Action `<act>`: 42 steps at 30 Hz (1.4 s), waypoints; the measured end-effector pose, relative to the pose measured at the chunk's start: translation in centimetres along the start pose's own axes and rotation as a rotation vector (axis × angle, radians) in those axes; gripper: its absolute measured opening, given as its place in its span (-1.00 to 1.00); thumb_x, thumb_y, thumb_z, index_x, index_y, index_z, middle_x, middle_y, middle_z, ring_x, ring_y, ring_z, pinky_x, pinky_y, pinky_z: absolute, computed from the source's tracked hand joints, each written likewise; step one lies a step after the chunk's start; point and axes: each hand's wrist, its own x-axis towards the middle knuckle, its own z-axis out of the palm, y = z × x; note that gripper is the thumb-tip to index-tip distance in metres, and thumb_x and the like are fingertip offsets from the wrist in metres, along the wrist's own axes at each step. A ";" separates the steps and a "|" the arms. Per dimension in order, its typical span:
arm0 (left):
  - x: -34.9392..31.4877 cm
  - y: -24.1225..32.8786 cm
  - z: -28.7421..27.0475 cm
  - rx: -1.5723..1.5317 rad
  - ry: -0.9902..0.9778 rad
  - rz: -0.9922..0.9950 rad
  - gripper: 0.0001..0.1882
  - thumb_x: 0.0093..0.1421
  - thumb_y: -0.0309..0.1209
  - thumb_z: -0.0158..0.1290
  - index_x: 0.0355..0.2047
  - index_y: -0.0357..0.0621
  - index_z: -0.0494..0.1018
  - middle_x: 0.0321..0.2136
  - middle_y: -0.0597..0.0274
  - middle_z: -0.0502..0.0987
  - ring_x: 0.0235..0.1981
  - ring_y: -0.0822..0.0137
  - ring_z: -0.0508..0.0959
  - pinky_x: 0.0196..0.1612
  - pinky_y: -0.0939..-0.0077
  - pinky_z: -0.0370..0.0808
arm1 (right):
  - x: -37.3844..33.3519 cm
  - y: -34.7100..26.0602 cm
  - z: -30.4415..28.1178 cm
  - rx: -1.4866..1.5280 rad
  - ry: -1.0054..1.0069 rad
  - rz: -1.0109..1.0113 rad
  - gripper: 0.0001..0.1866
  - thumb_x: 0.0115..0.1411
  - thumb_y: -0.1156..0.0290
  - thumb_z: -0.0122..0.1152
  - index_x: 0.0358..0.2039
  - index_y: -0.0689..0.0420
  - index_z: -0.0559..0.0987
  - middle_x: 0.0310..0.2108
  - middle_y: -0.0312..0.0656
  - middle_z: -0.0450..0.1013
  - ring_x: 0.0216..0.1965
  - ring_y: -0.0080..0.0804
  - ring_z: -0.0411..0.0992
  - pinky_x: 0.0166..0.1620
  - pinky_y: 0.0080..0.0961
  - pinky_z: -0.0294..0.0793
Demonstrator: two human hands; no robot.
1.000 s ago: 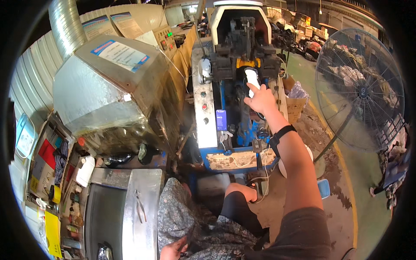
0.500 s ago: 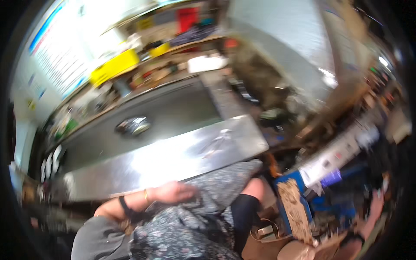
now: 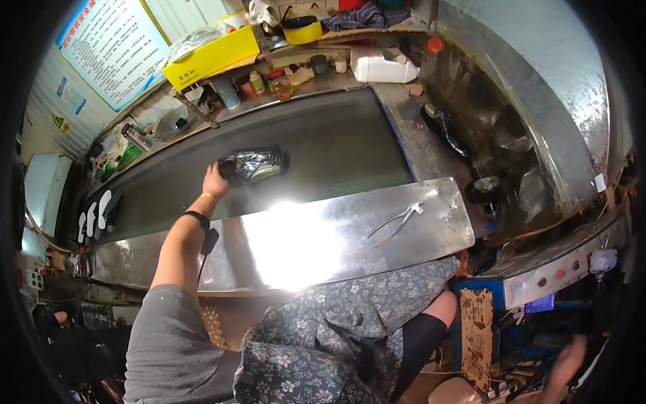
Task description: Assembling shoe components by positioning the shoe upper and sole onto a lasting machine and using pliers for adjustments.
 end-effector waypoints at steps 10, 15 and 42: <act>0.1 3.3 -2.9 -0.141 -0.301 0.023 -0.20 -0.19 -0.13 0.42 0.02 -0.26 0.40 -0.09 -0.01 0.56 -0.03 0.10 0.54 0.05 0.35 0.43 | -24.4 -34.0 9.8 0.734 -0.370 0.477 -0.71 0.28 0.33 0.07 -0.21 0.32 0.58 -0.34 0.10 0.54 -0.30 -0.10 0.54 -0.20 -0.29 0.48; -4.4 7.1 -0.6 -0.382 -0.163 0.010 -0.36 -0.13 -0.23 0.41 -0.08 -0.33 0.47 -0.29 0.06 0.62 -0.25 0.22 0.62 -0.11 0.42 0.51 | -20.3 -35.9 8.0 0.712 -0.517 0.651 -0.77 0.26 0.42 0.08 -0.26 0.35 0.57 -0.38 0.09 0.54 -0.35 -0.07 0.53 -0.28 -0.28 0.46; -35.9 34.9 0.8 -1.284 -1.591 -0.101 -0.67 0.37 -0.18 -0.11 -0.22 -0.19 0.48 -0.28 0.19 0.52 -0.22 0.36 0.48 -0.14 0.46 0.43 | 3.9 -44.7 -7.2 1.221 0.113 -0.185 -0.75 0.06 0.31 0.34 -0.25 0.11 0.60 -0.32 -0.14 0.58 -0.35 -0.12 0.53 -0.31 -0.33 0.50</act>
